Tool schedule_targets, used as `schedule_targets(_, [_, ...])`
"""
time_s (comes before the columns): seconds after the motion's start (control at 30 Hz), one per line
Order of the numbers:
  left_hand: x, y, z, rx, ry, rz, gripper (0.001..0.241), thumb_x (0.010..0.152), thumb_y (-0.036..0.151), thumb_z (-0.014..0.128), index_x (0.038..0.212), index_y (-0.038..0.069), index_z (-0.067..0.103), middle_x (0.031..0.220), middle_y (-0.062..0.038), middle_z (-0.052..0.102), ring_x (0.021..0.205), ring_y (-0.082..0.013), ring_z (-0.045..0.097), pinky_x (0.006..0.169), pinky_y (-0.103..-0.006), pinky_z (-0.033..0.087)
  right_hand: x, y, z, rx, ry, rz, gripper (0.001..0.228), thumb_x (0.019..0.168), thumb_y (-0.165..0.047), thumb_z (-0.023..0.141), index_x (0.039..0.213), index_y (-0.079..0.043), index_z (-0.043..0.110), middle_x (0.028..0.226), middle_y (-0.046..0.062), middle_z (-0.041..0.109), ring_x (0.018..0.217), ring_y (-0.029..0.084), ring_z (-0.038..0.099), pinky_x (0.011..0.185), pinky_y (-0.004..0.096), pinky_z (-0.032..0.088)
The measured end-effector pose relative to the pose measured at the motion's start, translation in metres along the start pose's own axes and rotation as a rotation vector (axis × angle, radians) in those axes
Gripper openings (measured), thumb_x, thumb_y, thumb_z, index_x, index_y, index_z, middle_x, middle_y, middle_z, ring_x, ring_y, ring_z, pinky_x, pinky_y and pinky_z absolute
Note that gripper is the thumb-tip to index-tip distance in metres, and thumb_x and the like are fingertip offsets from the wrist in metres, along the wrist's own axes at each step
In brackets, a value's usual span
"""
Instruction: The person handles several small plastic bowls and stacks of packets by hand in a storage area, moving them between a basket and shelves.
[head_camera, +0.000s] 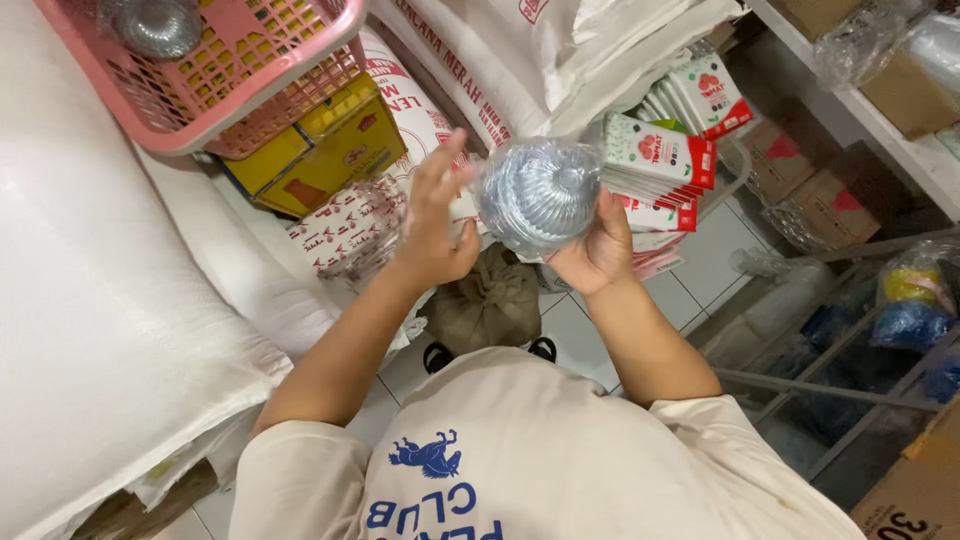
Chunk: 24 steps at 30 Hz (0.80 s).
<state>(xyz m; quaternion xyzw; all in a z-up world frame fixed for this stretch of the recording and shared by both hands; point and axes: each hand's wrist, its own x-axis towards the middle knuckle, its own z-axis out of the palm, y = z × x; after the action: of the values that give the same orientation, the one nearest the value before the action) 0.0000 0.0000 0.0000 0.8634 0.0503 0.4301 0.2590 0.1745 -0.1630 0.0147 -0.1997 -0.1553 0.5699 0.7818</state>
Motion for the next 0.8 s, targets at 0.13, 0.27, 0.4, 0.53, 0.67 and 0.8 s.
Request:
schedule_targets(0.13, [-0.022, 0.015, 0.021, -1.063, 0.131, -0.606, 0.062, 0.101, 0.019, 0.058, 0.158, 0.005, 0.037, 0.161, -0.014, 0.043, 0.152, -0.0273, 0.042, 0.127, -0.0465, 0.035, -0.013, -0.005, 0.001, -0.173, -0.098, -0.045, 0.103, 0.083, -0.037, 0.089, 0.159, 0.002, 0.031, 0.151, 0.016, 0.052, 0.141, 0.029, 0.053, 0.124, 0.045, 0.042])
schedule_targets(0.27, [-0.035, 0.036, 0.047, -1.18, 0.07, -0.811, 0.05, 0.111, 0.029, 0.043, 0.15, -0.001, 0.048, 0.149, -0.012, 0.055, 0.138, -0.0211, 0.05, 0.119, -0.0382, 0.037, -0.025, -0.003, -0.005, -0.324, -0.109, -0.04, 0.104, 0.082, -0.033, 0.088, 0.161, 0.001, 0.03, 0.144, 0.015, 0.056, 0.134, 0.026, 0.057, 0.117, 0.042, 0.047])
schedule_targets(0.4, [-0.043, 0.037, 0.067, -1.378, 0.022, -1.002, 0.058, 0.111, 0.04, 0.041, 0.144, -0.005, 0.052, 0.138, -0.013, 0.063, 0.129, -0.0224, 0.057, 0.114, -0.0409, 0.043, -0.029, -0.012, -0.012, -0.302, -0.098, -0.03, 0.1, 0.083, -0.035, 0.084, 0.158, 0.002, 0.029, 0.135, 0.019, 0.06, 0.123, 0.028, 0.064, 0.108, 0.042, 0.053])
schedule_targets(0.53, [-0.047, 0.043, 0.08, -1.661, 0.03, -1.195, 0.061, 0.106, 0.05, 0.045, 0.144, 0.002, 0.05, 0.137, -0.011, 0.061, 0.127, -0.0233, 0.058, 0.109, -0.0454, 0.046, -0.031, -0.01, -0.025, -0.31, -0.138, -0.008, 0.094, 0.088, -0.042, 0.076, 0.157, 0.002, 0.031, 0.134, 0.019, 0.062, 0.121, 0.027, 0.066, 0.105, 0.04, 0.055])
schedule_targets(0.67, [-0.046, 0.049, 0.084, -1.759, 0.048, -1.132, 0.066, 0.103, 0.057, 0.046, 0.145, 0.007, 0.05, 0.141, -0.009, 0.059, 0.13, -0.0225, 0.057, 0.112, -0.0444, 0.045, -0.032, -0.004, -0.038, -0.578, -0.069, -0.108, 0.084, 0.096, -0.05, 0.062, 0.156, 0.003, 0.036, 0.131, 0.019, 0.063, 0.117, 0.025, 0.065, 0.102, 0.037, 0.054])
schedule_targets(0.8, [-0.042, 0.05, 0.081, -1.721, 0.078, -1.132, 0.067, 0.102, 0.058, 0.047, 0.144, 0.007, 0.052, 0.142, -0.009, 0.06, 0.132, -0.0217, 0.057, 0.113, -0.0433, 0.045, -0.03, -0.008, -0.043, -1.062, -0.03, -0.35, 0.068, 0.107, -0.045, 0.053, 0.155, 0.002, 0.041, 0.13, 0.013, 0.056, 0.122, 0.018, 0.054, 0.111, 0.034, 0.045])
